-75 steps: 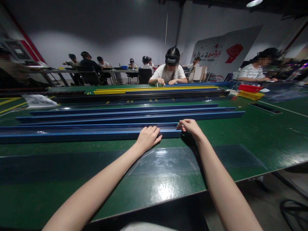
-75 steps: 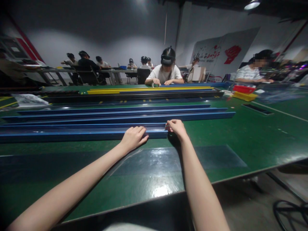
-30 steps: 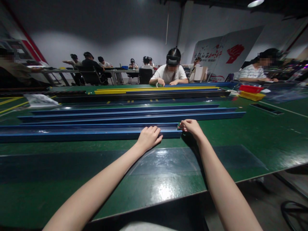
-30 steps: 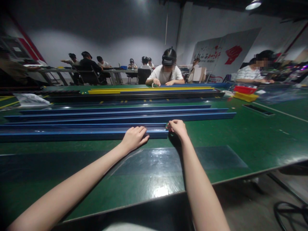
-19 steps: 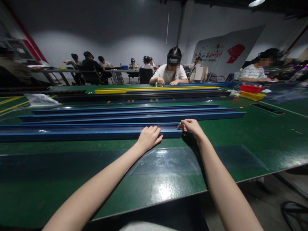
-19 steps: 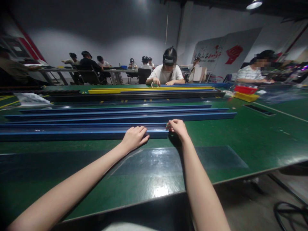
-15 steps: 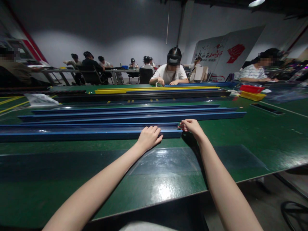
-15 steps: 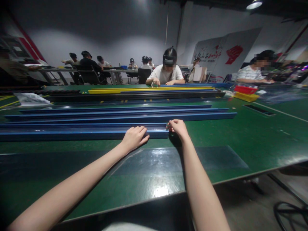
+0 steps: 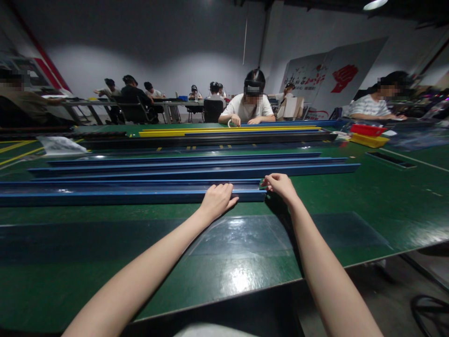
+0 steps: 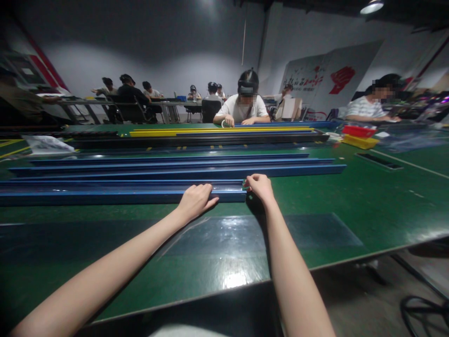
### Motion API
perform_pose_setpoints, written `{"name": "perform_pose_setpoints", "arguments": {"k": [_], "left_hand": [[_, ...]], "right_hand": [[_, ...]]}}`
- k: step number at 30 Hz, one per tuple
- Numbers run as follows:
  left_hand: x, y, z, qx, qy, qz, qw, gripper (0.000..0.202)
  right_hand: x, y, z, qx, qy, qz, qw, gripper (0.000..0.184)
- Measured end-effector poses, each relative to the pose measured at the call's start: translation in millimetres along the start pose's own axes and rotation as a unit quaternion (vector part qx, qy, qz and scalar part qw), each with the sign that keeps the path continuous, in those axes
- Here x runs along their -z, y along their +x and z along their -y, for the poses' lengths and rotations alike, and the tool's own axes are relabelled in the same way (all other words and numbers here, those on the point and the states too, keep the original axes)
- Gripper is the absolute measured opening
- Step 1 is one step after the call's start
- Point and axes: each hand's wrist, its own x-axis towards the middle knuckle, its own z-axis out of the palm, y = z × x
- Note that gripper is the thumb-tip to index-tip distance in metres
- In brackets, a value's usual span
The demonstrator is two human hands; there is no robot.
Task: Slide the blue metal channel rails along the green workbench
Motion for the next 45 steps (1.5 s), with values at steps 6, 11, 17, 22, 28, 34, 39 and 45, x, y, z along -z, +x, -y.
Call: {"name": "perform_pose_setpoints", "arguments": {"k": [6,11,17,22,28,34,39,45], "left_hand": [[0.7,1.1,0.9,0.004,-0.005,0.015,1.000,0.031],[3.8,1.3,2.2,0.003,-0.024,0.033,0.999,0.031],[14.4,4.7,3.9,0.022,-0.080,0.064,0.994,0.028],[30.4,13.0,10.4,0.044,-0.100,0.117,0.987,0.025],[47.4,19.7,31.1,0.060,-0.123,0.216,0.967,0.014],[51.7,19.3,46.7,0.061,-0.104,0.262,0.957,0.017],[49.6,18.6,49.5,0.064,-0.115,0.269,0.954,0.017],[50.5,19.1,51.5,0.067,-0.139,0.261,0.953,0.020]], "right_hand": [[-0.1,-11.3,15.3,0.048,-0.085,-0.010,0.995,0.025],[-8.0,-23.5,25.9,0.119,-0.183,-0.034,0.975,0.030],[-18.3,-41.0,39.7,0.171,-0.296,-0.054,0.938,0.036],[-23.7,-49.3,45.5,0.274,-0.306,0.023,0.911,0.033],[-25.3,-49.4,43.3,0.334,-0.302,0.069,0.890,0.031],[-30.5,-50.9,43.2,0.372,-0.334,0.063,0.864,0.019],[-33.1,-51.9,43.5,0.367,-0.346,0.060,0.861,0.017],[-32.7,-51.3,44.6,0.366,-0.356,0.058,0.858,0.018]]}}
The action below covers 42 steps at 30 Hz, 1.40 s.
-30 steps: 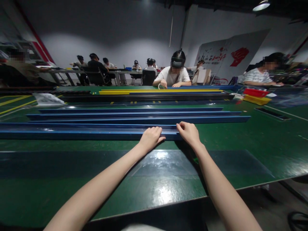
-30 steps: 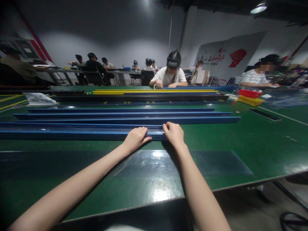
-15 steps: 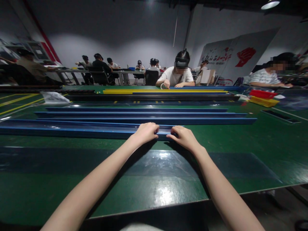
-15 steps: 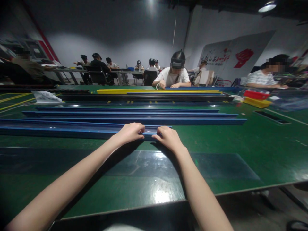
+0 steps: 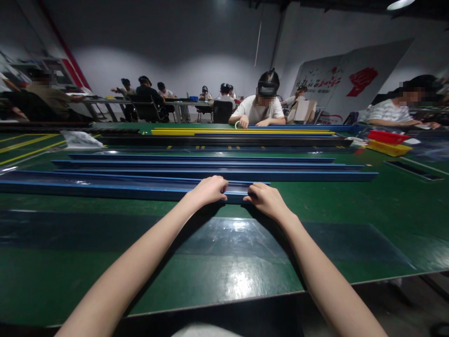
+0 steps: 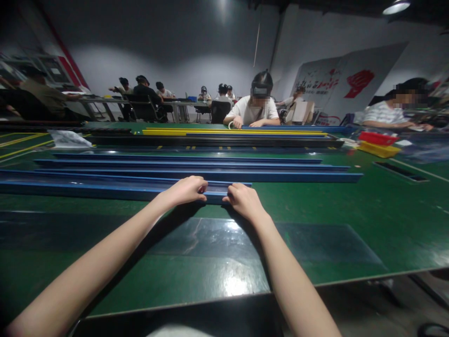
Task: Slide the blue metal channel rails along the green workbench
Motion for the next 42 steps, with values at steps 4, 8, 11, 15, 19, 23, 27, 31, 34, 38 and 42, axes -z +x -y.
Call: {"name": "perform_pose_setpoints", "arguments": {"k": [4,8,11,15,19,23,27,31,34,38,42], "left_hand": [[-0.5,-0.2,1.2,-0.003,-0.006,-0.005,1.000,0.022],[-0.5,0.4,1.8,0.001,-0.007,-0.005,1.000,0.022],[0.2,1.3,1.8,0.013,-0.008,-0.001,1.000,0.022],[0.6,1.7,2.1,0.023,-0.014,0.007,1.000,0.022],[0.9,1.5,2.5,0.022,-0.019,0.011,1.000,0.021],[1.1,1.2,1.6,0.021,-0.016,0.014,1.000,0.021],[0.8,1.3,1.2,0.023,-0.016,0.014,1.000,0.021],[0.6,1.9,1.8,0.028,-0.018,0.017,0.999,0.022],[-0.1,2.3,2.2,0.031,-0.020,0.017,0.999,0.022],[-0.7,2.5,2.5,0.030,-0.026,0.017,0.999,0.023],[-0.2,2.6,2.5,0.029,-0.028,0.017,0.999,0.022]], "right_hand": [[0.8,0.5,0.3,0.006,-0.006,-0.004,1.000,0.020],[0.9,0.9,0.8,0.002,-0.005,0.006,1.000,0.020],[0.3,1.0,0.9,0.000,-0.008,0.007,1.000,0.020],[-0.6,1.2,0.6,0.002,-0.013,0.006,1.000,0.020],[-0.9,1.3,0.4,0.005,-0.013,0.003,1.000,0.020],[-1.3,1.3,0.7,0.005,-0.016,0.000,1.000,0.021],[0.0,0.9,1.1,-0.005,-0.019,0.009,1.000,0.022],[3.8,0.2,0.0,-0.019,-0.023,0.010,1.000,0.025],[5.1,-0.2,-2.5,-0.033,-0.013,0.002,0.999,0.030],[2.3,0.2,-6.3,-0.037,-0.003,-0.006,0.999,0.034],[-1.6,0.9,-8.7,-0.039,0.018,-0.006,0.999,0.034]]}}
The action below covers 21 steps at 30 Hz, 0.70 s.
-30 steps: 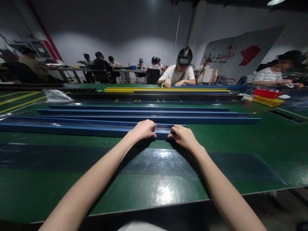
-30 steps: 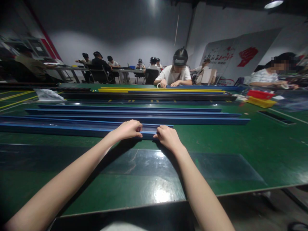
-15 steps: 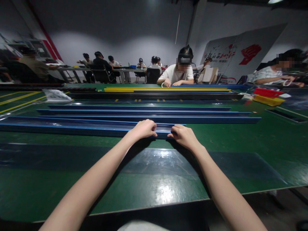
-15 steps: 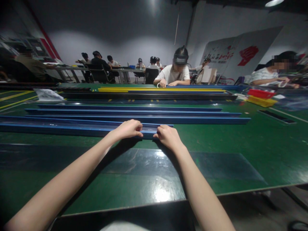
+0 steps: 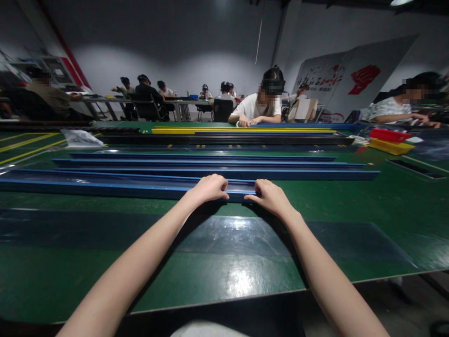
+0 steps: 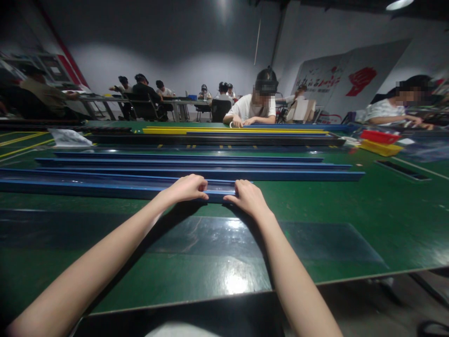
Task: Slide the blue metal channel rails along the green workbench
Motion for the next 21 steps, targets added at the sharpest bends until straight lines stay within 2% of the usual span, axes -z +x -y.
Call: {"name": "perform_pose_setpoints", "arguments": {"k": [12,17,21], "left_hand": [[-1.5,0.2,1.0,0.003,0.006,0.001,1.000,0.022],[-1.8,0.4,1.1,0.010,0.003,0.007,1.000,0.023],[-1.7,-0.9,0.9,0.008,0.004,0.005,1.000,0.023]], "right_hand": [[-0.3,0.8,-1.1,-0.004,0.014,0.015,1.000,0.034],[3.4,-1.0,5.4,0.029,-0.047,0.002,0.998,0.029],[-3.2,-0.6,16.2,0.059,-0.055,-0.008,0.997,0.027]]}}
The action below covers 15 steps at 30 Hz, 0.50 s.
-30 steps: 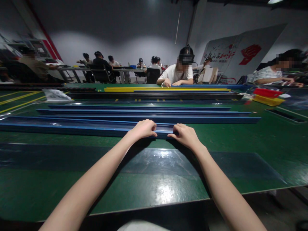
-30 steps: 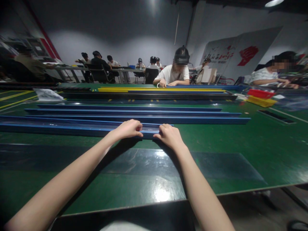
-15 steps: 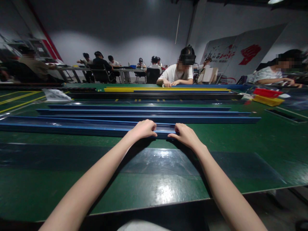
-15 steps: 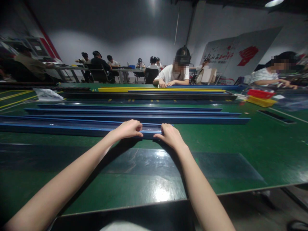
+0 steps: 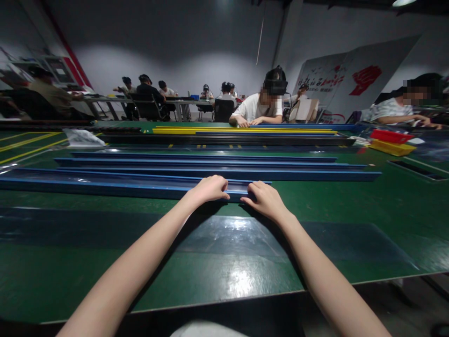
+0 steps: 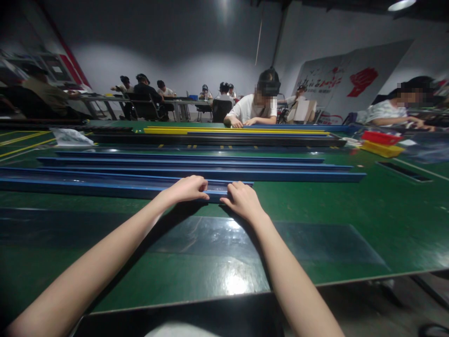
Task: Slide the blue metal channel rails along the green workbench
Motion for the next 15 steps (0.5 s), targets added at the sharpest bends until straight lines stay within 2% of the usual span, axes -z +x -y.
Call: {"name": "perform_pose_setpoints", "arguments": {"k": [4,7,15], "left_hand": [[0.4,-0.8,-0.6,-0.005,0.005,-0.001,1.000,0.024],[0.4,-0.9,-1.0,-0.006,0.009,0.001,1.000,0.023],[0.3,-0.1,-1.8,-0.009,0.023,0.002,1.000,0.023]], "right_hand": [[-10.5,3.1,11.9,0.030,-0.004,-0.015,0.999,0.025],[-14.6,4.6,16.2,0.025,-0.001,-0.024,0.999,0.024],[-9.6,6.8,12.6,0.029,0.017,-0.022,0.999,0.017]]}}
